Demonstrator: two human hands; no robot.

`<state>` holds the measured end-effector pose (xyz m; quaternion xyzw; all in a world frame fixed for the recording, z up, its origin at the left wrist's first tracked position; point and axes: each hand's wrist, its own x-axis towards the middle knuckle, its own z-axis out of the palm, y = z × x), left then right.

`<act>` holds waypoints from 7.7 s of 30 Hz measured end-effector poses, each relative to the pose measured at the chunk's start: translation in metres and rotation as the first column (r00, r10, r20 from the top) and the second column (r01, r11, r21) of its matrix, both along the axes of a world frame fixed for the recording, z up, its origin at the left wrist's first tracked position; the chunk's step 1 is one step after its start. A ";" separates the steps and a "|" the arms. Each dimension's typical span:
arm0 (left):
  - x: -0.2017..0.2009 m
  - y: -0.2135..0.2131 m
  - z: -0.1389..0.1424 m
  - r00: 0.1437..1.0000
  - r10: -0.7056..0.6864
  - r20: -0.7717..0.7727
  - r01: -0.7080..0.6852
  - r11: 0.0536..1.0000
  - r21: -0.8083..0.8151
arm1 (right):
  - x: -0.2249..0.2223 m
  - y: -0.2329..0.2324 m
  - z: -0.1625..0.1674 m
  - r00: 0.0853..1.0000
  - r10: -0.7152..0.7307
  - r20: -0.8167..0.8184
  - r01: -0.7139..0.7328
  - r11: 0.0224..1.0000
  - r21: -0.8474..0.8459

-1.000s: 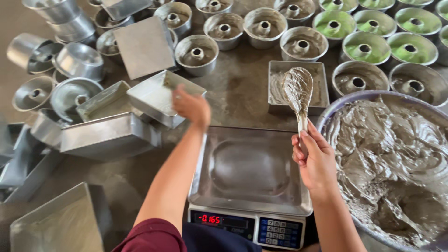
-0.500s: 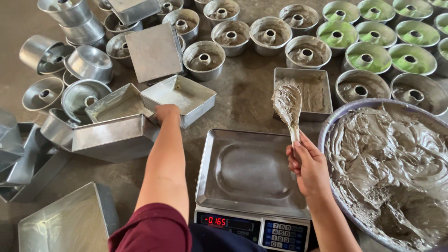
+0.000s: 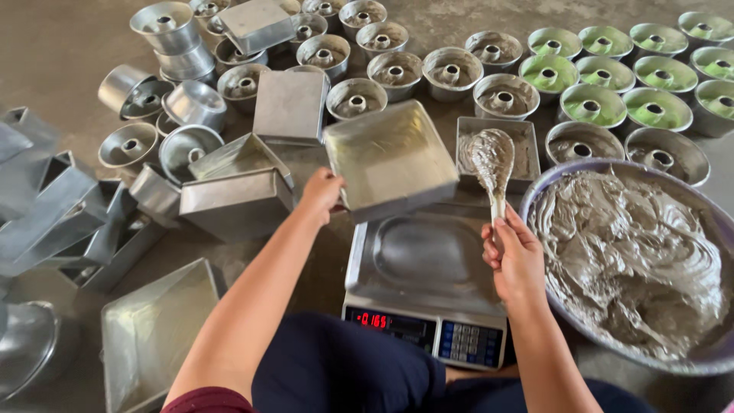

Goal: The person sits on the floor and fills aluminum molds with a thick gray batter. They scoop batter from a large basin with a spoon, place a mold on a digital scale, add batter to the target weight, smooth it, and set the filled mold aside with other completed molds.

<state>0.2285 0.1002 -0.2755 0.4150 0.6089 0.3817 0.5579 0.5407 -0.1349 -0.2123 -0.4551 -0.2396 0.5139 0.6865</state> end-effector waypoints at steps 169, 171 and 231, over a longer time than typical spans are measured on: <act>0.025 -0.193 -0.087 0.940 -0.143 0.310 0.030 0.939 0.342 | 0.313 -0.178 -0.070 -0.455 0.597 0.661 0.643 0.733 -0.220; 0.024 -0.193 -0.086 0.941 -0.138 0.308 0.022 0.936 0.352 | 0.313 -0.176 -0.079 -0.393 0.644 0.657 0.633 0.707 -0.315; 0.026 -0.196 -0.089 0.933 -0.150 0.327 0.001 0.910 0.414 | 0.271 -0.217 -0.081 -0.556 0.541 0.631 0.574 0.799 -0.179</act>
